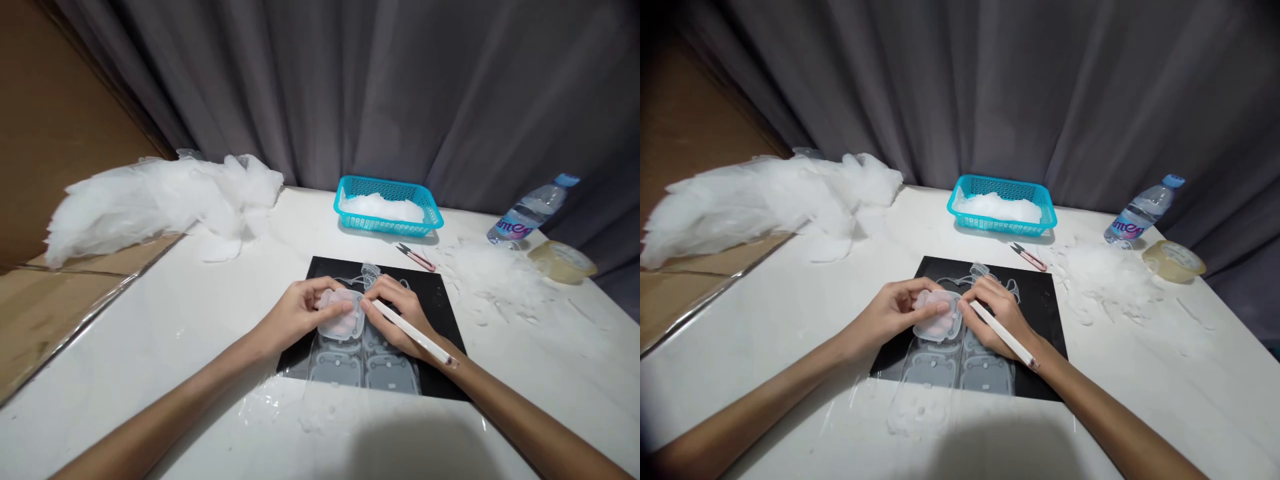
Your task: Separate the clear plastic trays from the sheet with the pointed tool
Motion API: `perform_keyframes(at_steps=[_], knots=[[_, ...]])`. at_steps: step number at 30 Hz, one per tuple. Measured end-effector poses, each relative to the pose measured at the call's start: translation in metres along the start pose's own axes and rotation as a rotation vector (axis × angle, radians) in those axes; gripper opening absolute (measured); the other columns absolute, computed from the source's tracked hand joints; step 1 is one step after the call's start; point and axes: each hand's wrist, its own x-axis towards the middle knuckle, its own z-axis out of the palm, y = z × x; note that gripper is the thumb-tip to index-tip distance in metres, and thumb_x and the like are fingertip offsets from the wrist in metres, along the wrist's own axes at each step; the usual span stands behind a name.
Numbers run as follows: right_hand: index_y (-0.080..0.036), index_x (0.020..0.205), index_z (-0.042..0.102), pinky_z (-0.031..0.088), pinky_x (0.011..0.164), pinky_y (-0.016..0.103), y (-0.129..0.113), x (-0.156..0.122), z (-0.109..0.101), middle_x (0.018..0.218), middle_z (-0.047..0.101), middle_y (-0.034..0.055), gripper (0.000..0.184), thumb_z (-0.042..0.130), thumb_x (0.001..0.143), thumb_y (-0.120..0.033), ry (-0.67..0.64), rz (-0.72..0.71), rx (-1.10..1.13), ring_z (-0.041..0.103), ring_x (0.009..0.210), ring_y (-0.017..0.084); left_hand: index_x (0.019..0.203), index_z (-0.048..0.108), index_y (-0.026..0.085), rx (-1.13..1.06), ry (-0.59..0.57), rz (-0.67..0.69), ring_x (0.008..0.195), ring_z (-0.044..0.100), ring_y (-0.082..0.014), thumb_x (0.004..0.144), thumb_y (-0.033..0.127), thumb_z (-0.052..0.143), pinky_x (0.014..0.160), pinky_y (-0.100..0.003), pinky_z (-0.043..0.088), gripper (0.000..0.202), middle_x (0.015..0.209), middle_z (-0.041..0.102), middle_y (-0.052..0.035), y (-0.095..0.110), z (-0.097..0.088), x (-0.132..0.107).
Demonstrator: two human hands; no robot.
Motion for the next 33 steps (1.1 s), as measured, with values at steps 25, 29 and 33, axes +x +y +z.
perform_keyframes(at_steps=[25,29,33], knots=[[-0.022,0.079,0.059,0.045,0.071,0.034,-0.004,0.001,0.0,0.075,0.057,0.0007,0.025,0.055,0.103,-0.028,0.048,0.075,0.015,0.056,0.073,0.019,0.096,0.074,0.014,-0.333,-0.057,-0.111,0.078,0.077,-0.0254,0.084,0.09,0.049,0.069,-0.034,0.061,0.082,0.085,0.08,-0.015,-0.005,-0.002,0.005],[-0.022,0.078,0.059,0.045,0.071,0.033,-0.005,0.002,0.0,0.074,0.057,0.0011,0.028,0.054,0.104,-0.033,0.059,0.094,0.019,0.056,0.073,0.019,0.098,0.074,0.014,-0.328,-0.058,-0.101,0.08,0.078,-0.0261,0.086,0.088,0.05,0.071,-0.034,0.061,0.079,0.087,0.08,-0.0155,-0.005,-0.002,0.006],[-0.022,0.078,0.058,0.044,0.071,0.032,-0.004,0.001,0.0,0.075,0.056,0.0009,0.029,0.053,0.105,-0.033,0.067,0.113,0.028,0.055,0.073,0.018,0.099,0.075,0.012,-0.307,-0.051,-0.087,0.079,0.078,-0.0272,0.084,0.085,0.057,0.073,-0.037,0.062,0.077,0.086,0.08,-0.0163,0.001,0.001,0.003]])
